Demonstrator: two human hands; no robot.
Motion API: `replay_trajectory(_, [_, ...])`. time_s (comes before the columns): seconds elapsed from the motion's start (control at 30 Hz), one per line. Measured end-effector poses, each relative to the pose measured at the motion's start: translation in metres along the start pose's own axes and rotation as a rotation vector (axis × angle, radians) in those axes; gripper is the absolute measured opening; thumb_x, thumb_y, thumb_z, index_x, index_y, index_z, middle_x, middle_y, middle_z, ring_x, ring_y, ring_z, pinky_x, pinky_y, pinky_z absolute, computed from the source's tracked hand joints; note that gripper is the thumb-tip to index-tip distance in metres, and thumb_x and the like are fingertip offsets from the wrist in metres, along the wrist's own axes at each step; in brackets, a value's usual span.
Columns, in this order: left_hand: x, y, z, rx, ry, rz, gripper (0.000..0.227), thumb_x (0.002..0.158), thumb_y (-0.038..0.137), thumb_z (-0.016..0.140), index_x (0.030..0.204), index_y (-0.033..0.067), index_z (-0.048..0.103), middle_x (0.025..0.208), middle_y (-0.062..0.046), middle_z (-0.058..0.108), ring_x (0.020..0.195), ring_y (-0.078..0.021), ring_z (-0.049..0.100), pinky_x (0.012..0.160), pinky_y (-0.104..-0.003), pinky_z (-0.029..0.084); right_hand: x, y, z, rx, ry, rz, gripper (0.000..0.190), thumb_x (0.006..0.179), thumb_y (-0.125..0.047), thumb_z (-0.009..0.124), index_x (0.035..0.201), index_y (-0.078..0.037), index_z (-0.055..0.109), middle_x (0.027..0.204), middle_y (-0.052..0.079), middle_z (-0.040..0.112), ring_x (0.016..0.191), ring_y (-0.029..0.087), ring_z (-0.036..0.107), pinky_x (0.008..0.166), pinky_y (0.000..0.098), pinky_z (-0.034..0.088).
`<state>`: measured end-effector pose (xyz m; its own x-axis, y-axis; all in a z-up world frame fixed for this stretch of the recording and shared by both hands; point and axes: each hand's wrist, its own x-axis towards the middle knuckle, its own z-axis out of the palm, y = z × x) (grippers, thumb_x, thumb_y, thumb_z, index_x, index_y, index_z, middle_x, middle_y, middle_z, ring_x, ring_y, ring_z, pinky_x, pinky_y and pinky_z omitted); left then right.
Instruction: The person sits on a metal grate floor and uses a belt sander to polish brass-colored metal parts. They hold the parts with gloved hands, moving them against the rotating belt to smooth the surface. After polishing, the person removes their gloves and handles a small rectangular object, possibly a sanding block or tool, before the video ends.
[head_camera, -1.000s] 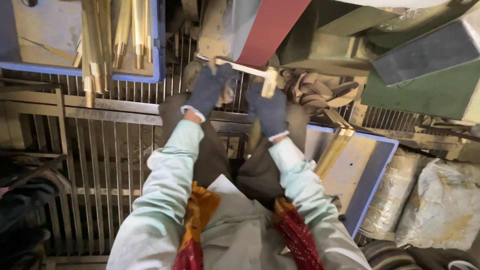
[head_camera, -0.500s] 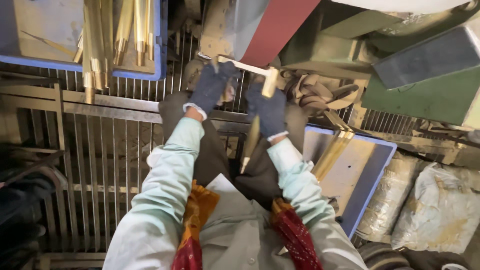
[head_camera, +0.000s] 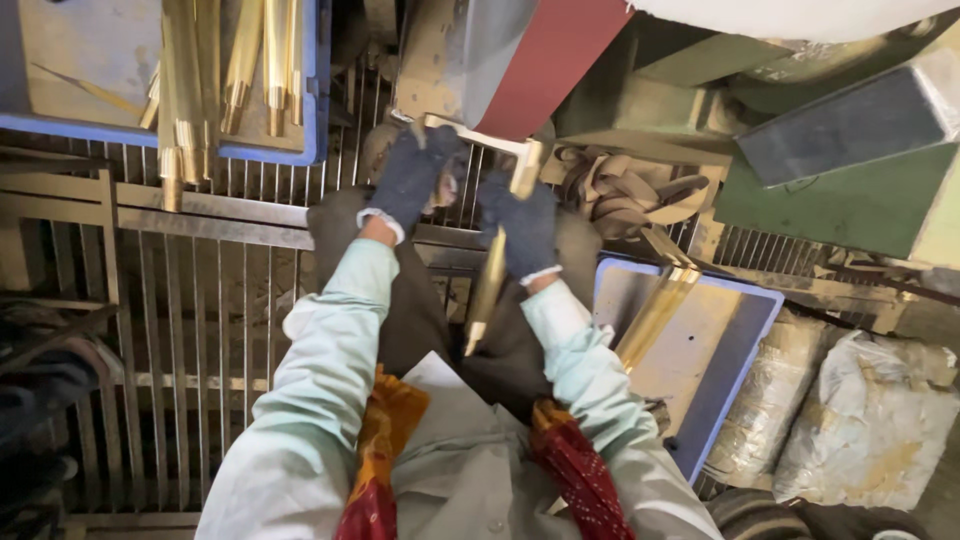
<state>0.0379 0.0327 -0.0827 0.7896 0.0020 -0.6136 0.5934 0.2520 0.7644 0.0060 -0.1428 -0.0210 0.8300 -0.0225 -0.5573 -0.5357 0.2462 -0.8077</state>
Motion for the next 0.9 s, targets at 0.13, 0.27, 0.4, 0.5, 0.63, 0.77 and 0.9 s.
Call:
replay_trajectory(0.13, [-0.009, -0.005, 0.037, -0.072, -0.176, 0.144, 0.034, 0.098, 0.015, 0.054, 0.132, 0.0162, 0.053, 0.076, -0.005, 0.068, 0.055, -0.0132, 0.065, 0.042, -0.027, 0.049, -0.018, -0.017, -0.034, -0.01, 0.089, 0.003, 0.021, 0.084, -0.001, 0.07, 0.104, 0.003, 0.065, 0.069, 0.009, 0.062, 0.046, 0.017, 0.056, 0.039, 0.0294, 0.046])
replay_trajectory(0.27, [-0.022, 0.015, 0.039, 0.011, -0.18, 0.095, 0.029, 0.107, 0.029, 0.062, 0.112, 0.0007, 0.061, 0.071, -0.007, 0.064, 0.052, -0.0159, 0.06, 0.042, -0.028, 0.044, -0.022, -0.019, -0.03, 0.052, 0.068, 0.041, 0.019, 0.084, -0.001, 0.066, 0.103, 0.002, 0.063, 0.069, 0.007, 0.061, 0.046, 0.016, 0.054, 0.039, 0.0296, 0.045])
replay_trajectory(0.4, [-0.014, 0.02, 0.004, 0.085, 0.02, -0.06, 0.024, 0.098, 0.028, 0.055, 0.115, 0.0123, 0.058, 0.064, -0.007, 0.064, 0.047, -0.0163, 0.061, 0.037, -0.029, 0.046, -0.002, -0.007, 0.005, 0.049, -0.002, 0.046, 0.018, 0.086, -0.001, 0.064, 0.103, 0.001, 0.064, 0.075, 0.007, 0.066, 0.051, 0.013, 0.057, 0.042, 0.0285, 0.046])
replay_trajectory(0.5, [0.003, 0.001, -0.002, -0.093, -0.026, 0.1, 0.028, 0.105, 0.028, 0.063, 0.105, -0.0001, 0.065, 0.077, -0.006, 0.07, 0.056, -0.015, 0.065, 0.045, -0.031, 0.052, 0.002, -0.004, 0.011, -0.019, 0.027, 0.12, 0.021, 0.082, 0.0, 0.06, 0.102, -0.001, 0.066, 0.072, 0.007, 0.063, 0.046, 0.014, 0.054, 0.038, 0.0299, 0.046])
replay_trajectory(0.63, [0.006, -0.013, 0.035, -0.218, -0.175, -0.008, 0.011, 0.096, 0.019, 0.059, 0.103, 0.0105, 0.055, 0.069, -0.005, 0.066, 0.05, -0.0157, 0.064, 0.041, -0.032, 0.052, -0.015, -0.015, -0.027, 0.107, 0.003, 0.021, 0.016, 0.088, -0.001, 0.065, 0.104, 0.0, 0.062, 0.074, 0.007, 0.061, 0.05, 0.014, 0.055, 0.042, 0.0281, 0.045])
replay_trajectory(0.77, [-0.007, 0.0, 0.045, -0.139, -0.2, 0.024, 0.027, 0.102, 0.032, 0.065, 0.098, 0.0052, 0.06, 0.067, -0.006, 0.062, 0.047, -0.0151, 0.06, 0.041, -0.031, 0.048, -0.025, -0.018, -0.03, 0.058, 0.088, 0.019, 0.018, 0.086, -0.002, 0.064, 0.104, 0.0, 0.062, 0.074, 0.008, 0.062, 0.048, 0.013, 0.054, 0.04, 0.0284, 0.045])
replay_trajectory(0.9, [-0.012, 0.013, 0.01, 0.018, -0.039, 0.025, 0.031, 0.1, 0.039, 0.062, 0.1, 0.0087, 0.063, 0.068, -0.004, 0.065, 0.047, -0.0121, 0.062, 0.039, -0.029, 0.047, -0.008, -0.01, -0.003, 0.153, -0.115, 0.053, 0.016, 0.087, 0.0, 0.061, 0.103, 0.002, 0.059, 0.077, 0.008, 0.061, 0.052, 0.014, 0.055, 0.042, 0.0283, 0.046])
